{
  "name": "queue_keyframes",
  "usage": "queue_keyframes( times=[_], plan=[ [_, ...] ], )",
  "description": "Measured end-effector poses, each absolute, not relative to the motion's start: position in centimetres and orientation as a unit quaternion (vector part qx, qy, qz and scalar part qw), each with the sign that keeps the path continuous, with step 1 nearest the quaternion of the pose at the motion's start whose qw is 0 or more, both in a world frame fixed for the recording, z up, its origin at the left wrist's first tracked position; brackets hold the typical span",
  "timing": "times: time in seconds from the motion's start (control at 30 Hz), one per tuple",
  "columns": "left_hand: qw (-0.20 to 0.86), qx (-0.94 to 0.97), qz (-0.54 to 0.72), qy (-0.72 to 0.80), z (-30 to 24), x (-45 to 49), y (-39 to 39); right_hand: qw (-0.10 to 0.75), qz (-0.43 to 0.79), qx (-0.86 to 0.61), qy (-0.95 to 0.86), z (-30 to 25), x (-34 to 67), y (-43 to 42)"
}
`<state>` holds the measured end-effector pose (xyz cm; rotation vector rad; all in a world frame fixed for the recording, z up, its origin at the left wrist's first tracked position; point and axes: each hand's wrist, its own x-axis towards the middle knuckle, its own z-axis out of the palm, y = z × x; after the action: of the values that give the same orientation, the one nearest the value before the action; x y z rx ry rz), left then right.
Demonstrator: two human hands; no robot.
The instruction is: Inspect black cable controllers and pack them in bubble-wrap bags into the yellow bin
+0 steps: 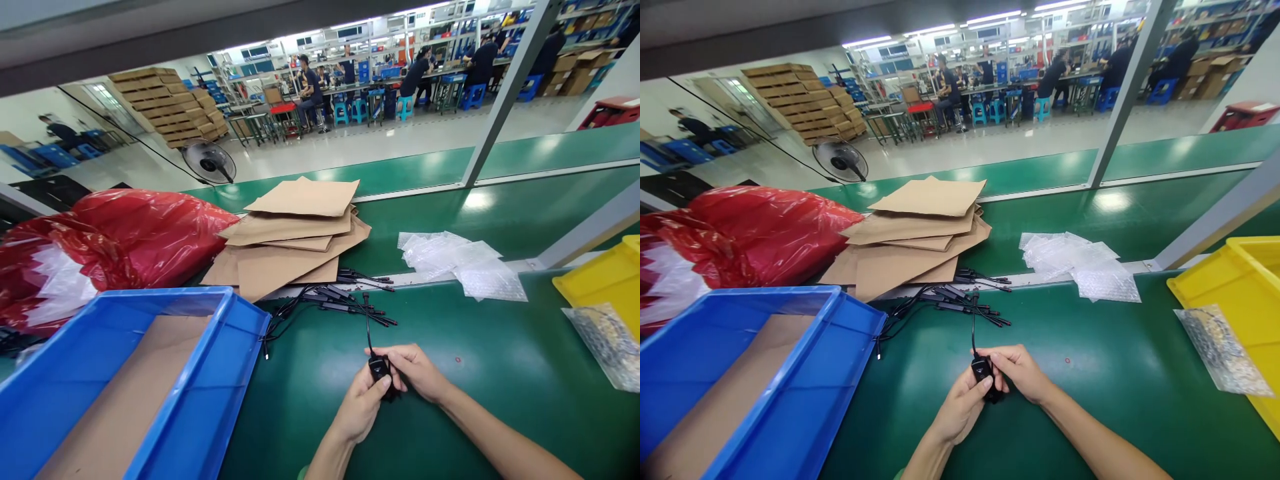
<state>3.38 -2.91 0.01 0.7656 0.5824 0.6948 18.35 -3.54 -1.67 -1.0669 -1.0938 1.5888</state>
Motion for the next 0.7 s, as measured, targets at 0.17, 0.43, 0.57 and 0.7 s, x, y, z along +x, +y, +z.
queue_keyframes(
  times=[0.17,0.43,0.57,0.7],
  plan=[
    [0.870,0.332,0.272,0.245,0.5,3.2,-2.9,0.414,0.772,-0.332,-0.351,-2.5,18.8,-3.1],
    [0.876,0.333,0.253,0.241,0.2,3.3,-3.1,0.403,0.744,-0.341,-0.410,-2.2,18.8,-3.3],
    [0.872,0.347,0.254,0.233,0.0,3.3,-3.1,0.390,0.719,-0.369,-0.441,-1.9,18.7,-3.5],
    [0.859,0.359,0.268,0.249,0.1,3.4,-2.9,0.388,0.673,-0.399,-0.487,-2.1,18.7,-3.5]
  ],
)
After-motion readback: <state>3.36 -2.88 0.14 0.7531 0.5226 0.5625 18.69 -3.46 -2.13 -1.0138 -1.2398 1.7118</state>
